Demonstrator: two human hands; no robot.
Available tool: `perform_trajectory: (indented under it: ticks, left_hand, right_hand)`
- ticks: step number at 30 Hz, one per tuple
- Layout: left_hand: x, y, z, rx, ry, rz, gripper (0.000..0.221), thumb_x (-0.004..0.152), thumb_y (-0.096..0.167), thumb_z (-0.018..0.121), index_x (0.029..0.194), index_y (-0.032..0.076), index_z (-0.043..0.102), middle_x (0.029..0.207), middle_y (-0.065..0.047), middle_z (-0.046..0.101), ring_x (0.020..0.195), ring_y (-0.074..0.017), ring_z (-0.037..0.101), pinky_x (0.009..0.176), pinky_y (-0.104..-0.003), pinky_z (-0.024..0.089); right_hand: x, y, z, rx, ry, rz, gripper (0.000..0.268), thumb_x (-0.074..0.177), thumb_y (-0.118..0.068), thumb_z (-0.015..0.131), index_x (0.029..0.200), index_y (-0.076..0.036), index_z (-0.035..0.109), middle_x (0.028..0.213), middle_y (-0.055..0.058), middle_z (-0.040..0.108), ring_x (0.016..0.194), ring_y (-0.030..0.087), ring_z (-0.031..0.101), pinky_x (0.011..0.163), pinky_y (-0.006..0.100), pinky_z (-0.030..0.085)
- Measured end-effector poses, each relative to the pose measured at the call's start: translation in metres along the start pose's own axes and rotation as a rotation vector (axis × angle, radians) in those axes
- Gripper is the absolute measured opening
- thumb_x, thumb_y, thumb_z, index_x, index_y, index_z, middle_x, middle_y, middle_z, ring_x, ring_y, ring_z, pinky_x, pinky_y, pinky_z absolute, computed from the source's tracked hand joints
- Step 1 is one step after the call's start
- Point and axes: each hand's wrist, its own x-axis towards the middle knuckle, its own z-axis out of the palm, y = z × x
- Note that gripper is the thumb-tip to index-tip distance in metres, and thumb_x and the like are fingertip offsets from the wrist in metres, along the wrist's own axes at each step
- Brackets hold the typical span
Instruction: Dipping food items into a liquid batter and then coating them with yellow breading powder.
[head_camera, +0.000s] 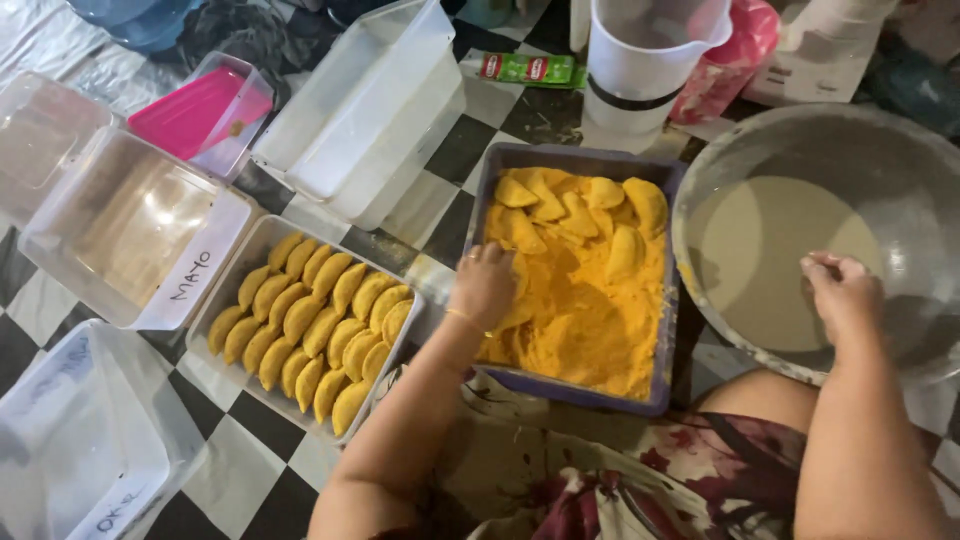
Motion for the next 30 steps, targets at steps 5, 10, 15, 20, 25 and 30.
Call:
perform_trajectory:
  ticks: [5, 10, 15, 20, 25, 30]
  left_hand:
    - [0.003, 0.024, 0.069, 0.216, 0.111, -0.07, 0.032, 0.09, 0.017, 0.057, 0.12, 0.005, 0.062, 0.122, -0.016, 0.056, 0.109, -0.0341, 0.053, 0.09, -0.041, 0.043]
    - [0.005, 0.032, 0.066, 0.236, 0.005, -0.189, 0.051, 0.081, 0.014, 0.068, 0.129, 0.005, 0.053, 0.12, -0.016, 0.058, 0.108, -0.0329, 0.057, 0.093, -0.04, 0.043]
    - [-0.002, 0.034, 0.042, -0.066, -0.127, -0.364, 0.024, 0.089, 0.006, 0.057, 0.112, 0.006, 0.063, 0.121, -0.02, 0.054, 0.109, -0.0392, 0.053, 0.094, -0.049, 0.044]
    - [-0.032, 0.056, 0.001, -0.175, 0.108, -0.203, 0.032, 0.084, 0.007, 0.056, 0.116, 0.012, 0.061, 0.111, -0.009, 0.065, 0.104, -0.0321, 0.061, 0.095, -0.046, 0.043]
    - [-0.041, 0.023, 0.002, -0.59, 0.159, -0.271, 0.045, 0.078, 0.004, 0.069, 0.121, 0.004, 0.058, 0.112, -0.015, 0.062, 0.095, -0.0367, 0.062, 0.084, -0.043, 0.052]
    - [-0.05, -0.018, -0.025, -1.213, 0.105, -0.702, 0.037, 0.079, 0.007, 0.08, 0.109, 0.003, 0.058, 0.098, -0.014, 0.07, 0.079, -0.0213, 0.071, 0.066, -0.028, 0.062]
  right_hand:
    - [-0.002, -0.012, 0.001, 0.181, -0.024, 0.037, 0.019, 0.107, -0.016, 0.067, 0.121, -0.003, 0.068, 0.103, 0.005, 0.067, 0.082, 0.014, 0.061, 0.072, 0.027, 0.049]
    - [-0.008, -0.025, 0.001, 0.259, -0.053, 0.074, 0.019, 0.107, -0.016, 0.066, 0.122, -0.006, 0.068, 0.101, 0.004, 0.067, 0.082, 0.013, 0.06, 0.069, 0.025, 0.048]
    - [-0.007, -0.029, 0.002, 0.255, -0.063, 0.041, 0.021, 0.108, -0.017, 0.066, 0.123, -0.003, 0.067, 0.102, 0.005, 0.067, 0.086, 0.012, 0.061, 0.072, 0.025, 0.048]
    - [0.005, -0.01, 0.002, 0.235, -0.066, 0.025, 0.021, 0.109, -0.017, 0.067, 0.125, -0.005, 0.069, 0.103, 0.004, 0.067, 0.085, 0.013, 0.061, 0.07, 0.026, 0.048]
    - [0.005, 0.001, 0.002, -0.014, -0.033, -0.047, 0.024, 0.113, -0.022, 0.07, 0.124, -0.001, 0.073, 0.103, 0.01, 0.071, 0.085, 0.023, 0.06, 0.075, 0.036, 0.047]
    - [0.034, 0.046, 0.013, 0.163, -0.097, 0.05, 0.017, 0.115, -0.019, 0.065, 0.13, -0.009, 0.065, 0.109, 0.005, 0.067, 0.085, 0.014, 0.062, 0.067, 0.029, 0.048]
